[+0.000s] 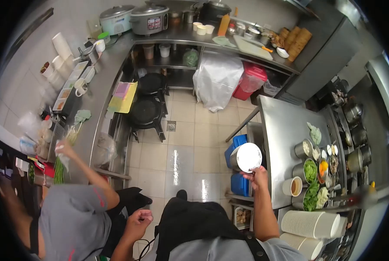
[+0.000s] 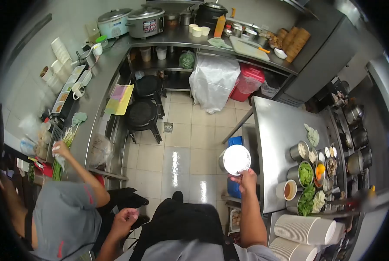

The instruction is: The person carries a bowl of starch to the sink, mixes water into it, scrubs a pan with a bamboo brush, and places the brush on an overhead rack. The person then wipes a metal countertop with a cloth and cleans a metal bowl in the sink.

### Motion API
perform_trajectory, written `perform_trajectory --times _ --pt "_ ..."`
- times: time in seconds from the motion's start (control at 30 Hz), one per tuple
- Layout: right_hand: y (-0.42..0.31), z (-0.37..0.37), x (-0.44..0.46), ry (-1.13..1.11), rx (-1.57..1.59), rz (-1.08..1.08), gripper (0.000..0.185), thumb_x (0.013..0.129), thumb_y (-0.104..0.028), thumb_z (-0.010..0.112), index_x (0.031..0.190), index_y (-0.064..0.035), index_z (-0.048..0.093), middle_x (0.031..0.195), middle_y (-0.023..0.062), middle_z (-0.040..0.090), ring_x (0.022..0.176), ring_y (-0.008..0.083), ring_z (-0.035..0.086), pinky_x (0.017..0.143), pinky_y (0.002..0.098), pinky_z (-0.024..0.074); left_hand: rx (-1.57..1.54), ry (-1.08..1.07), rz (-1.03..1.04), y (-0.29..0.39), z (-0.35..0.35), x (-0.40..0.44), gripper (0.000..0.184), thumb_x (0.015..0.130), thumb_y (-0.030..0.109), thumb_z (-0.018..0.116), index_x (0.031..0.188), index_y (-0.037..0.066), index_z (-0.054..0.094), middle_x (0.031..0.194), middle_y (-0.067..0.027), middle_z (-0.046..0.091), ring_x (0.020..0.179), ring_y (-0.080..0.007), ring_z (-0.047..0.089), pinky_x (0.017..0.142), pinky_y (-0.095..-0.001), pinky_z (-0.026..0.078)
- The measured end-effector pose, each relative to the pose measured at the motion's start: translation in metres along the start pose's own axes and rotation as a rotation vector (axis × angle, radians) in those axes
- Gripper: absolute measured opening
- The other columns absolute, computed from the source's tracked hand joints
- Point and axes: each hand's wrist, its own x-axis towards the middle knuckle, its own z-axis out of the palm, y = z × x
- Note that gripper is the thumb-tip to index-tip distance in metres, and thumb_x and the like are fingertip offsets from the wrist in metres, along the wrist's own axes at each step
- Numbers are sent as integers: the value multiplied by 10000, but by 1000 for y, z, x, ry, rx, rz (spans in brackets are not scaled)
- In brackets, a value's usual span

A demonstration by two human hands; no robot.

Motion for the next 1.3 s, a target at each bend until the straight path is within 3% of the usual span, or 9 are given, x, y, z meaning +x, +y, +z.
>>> perform_trajectory --times 0.4,0.53,0.63,0.77,0.87,1.03,1.17,1.27,1.3 --pt "-78 49 243 7 59 -6 269 779 39 422 1031 126 462 879 235 629 657 316 678 451 293 567 -105 67 -226 96 47 263 217 886 193 575 1028 31 594 866 -49 645 748 -137 607 672 -257 486" --pt "-107 58 326 7 87 -2 269 772 43 419 1020 113 498 825 223 645 620 305 674 454 295 571 -99 -174 -543 -27 16 385 218 853 164 533 1029 63 615 846 -56 650 686 -169 628 513 -303 495" --pt "-135 72 382 -6 107 38 272 778 42 424 1030 111 500 832 227 647 629 304 676 465 302 571 240 -54 -621 17 46 422 262 835 248 591 984 41 650 815 -75 654 698 -198 641 572 -359 513" --pt "-185 79 453 3 122 44 285 782 32 423 1043 116 499 866 232 645 653 299 680 493 305 578 88 -86 -766 42 55 509 263 832 278 602 938 39 640 814 -99 653 763 -224 640 633 -375 505" --pt "-213 87 501 113 189 9 295 780 23 418 1046 120 502 883 233 639 652 290 681 511 306 586 13 -303 -857 28 31 598 365 904 346 575 1164 90 552 990 -72 610 792 -209 593 581 -364 494" --pt "-255 74 585 344 335 -81 214 774 22 470 973 97 498 875 239 635 631 318 676 512 323 588 647 -636 -188 127 36 838 273 881 316 580 951 63 657 758 -75 615 702 -128 562 518 -298 445" --pt "-295 63 632 505 397 -127 222 817 7 449 1022 89 475 861 244 640 668 321 680 512 312 583 989 -466 298 318 139 964 410 887 346 586 1137 22 592 851 -78 648 764 -114 582 673 -252 462" --pt "-320 56 645 656 524 -159 206 816 20 438 1006 86 484 845 240 645 660 314 681 500 303 580 786 -606 657 450 270 1044 317 833 284 598 961 -5 612 860 -207 631 813 -338 625 725 -404 484" --pt "-323 49 650 682 533 -200 207 816 21 436 1007 89 481 843 242 645 658 316 681 498 304 580 883 -635 592 479 316 1068 229 868 201 605 958 -9 605 792 -99 645 743 -151 615 691 -304 494"
